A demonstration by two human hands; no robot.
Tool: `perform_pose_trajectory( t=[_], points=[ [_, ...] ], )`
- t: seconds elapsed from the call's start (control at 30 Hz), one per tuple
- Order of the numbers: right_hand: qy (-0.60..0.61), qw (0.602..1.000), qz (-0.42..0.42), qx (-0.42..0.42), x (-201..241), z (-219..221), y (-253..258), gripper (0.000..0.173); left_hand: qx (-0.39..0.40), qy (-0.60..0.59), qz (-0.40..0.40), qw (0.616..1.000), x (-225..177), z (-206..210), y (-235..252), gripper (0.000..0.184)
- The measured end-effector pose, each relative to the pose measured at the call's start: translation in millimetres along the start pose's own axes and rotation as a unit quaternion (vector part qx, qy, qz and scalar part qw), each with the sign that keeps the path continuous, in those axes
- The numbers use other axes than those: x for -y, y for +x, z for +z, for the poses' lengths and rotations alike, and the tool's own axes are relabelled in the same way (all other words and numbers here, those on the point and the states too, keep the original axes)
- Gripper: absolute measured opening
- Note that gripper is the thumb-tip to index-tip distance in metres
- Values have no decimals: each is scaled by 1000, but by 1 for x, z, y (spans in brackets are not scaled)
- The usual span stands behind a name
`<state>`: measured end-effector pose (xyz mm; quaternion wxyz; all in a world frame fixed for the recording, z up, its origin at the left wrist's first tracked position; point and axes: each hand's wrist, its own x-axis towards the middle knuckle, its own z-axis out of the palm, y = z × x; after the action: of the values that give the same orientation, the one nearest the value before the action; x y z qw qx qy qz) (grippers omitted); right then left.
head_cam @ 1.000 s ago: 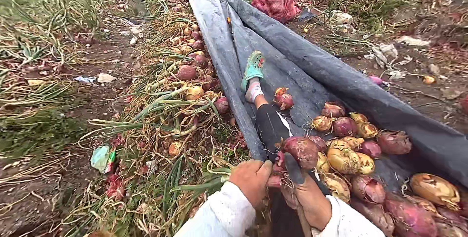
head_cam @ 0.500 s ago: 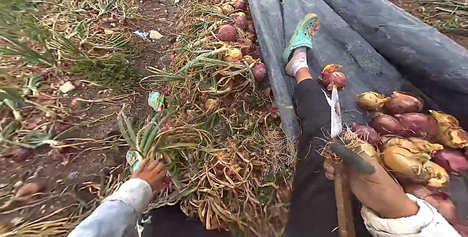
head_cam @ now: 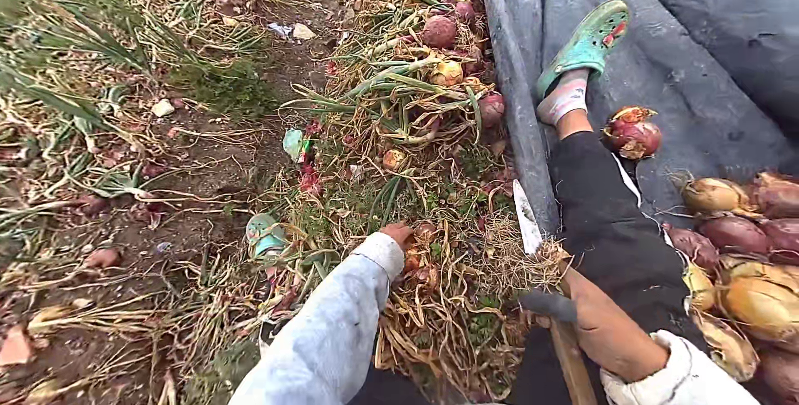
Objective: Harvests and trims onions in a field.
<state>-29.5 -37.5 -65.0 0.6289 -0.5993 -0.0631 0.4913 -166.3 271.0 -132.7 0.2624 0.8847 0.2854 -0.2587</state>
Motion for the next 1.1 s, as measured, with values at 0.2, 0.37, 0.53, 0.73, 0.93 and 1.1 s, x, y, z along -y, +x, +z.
perform_pose_trajectory(
  t=[0.2,0.37,0.53,0.73,0.93,1.1],
  points=[
    [-384,904,-152,-108,47,-41,-33,96,-4,37,-127,991,-56,7,-4,55],
    [-622,753,-109,-185,91,-77,-67,85,31,107,-214,970,-93,6,2,46],
    [-656,721,-57,-217,78,-112,-71,87,58,149,-200,967,-91,-7,-7,43],
    [-611,765,-40,-197,58,-106,-54,83,87,86,-246,962,-58,-15,12,51],
    [-591,785,23,-186,54,-130,-46,83,-33,-91,-200,975,-44,-22,-24,44],
    [-542,811,-47,-214,39,-138,-50,80,-260,-406,-66,874,-24,36,-54,31]
  ],
)
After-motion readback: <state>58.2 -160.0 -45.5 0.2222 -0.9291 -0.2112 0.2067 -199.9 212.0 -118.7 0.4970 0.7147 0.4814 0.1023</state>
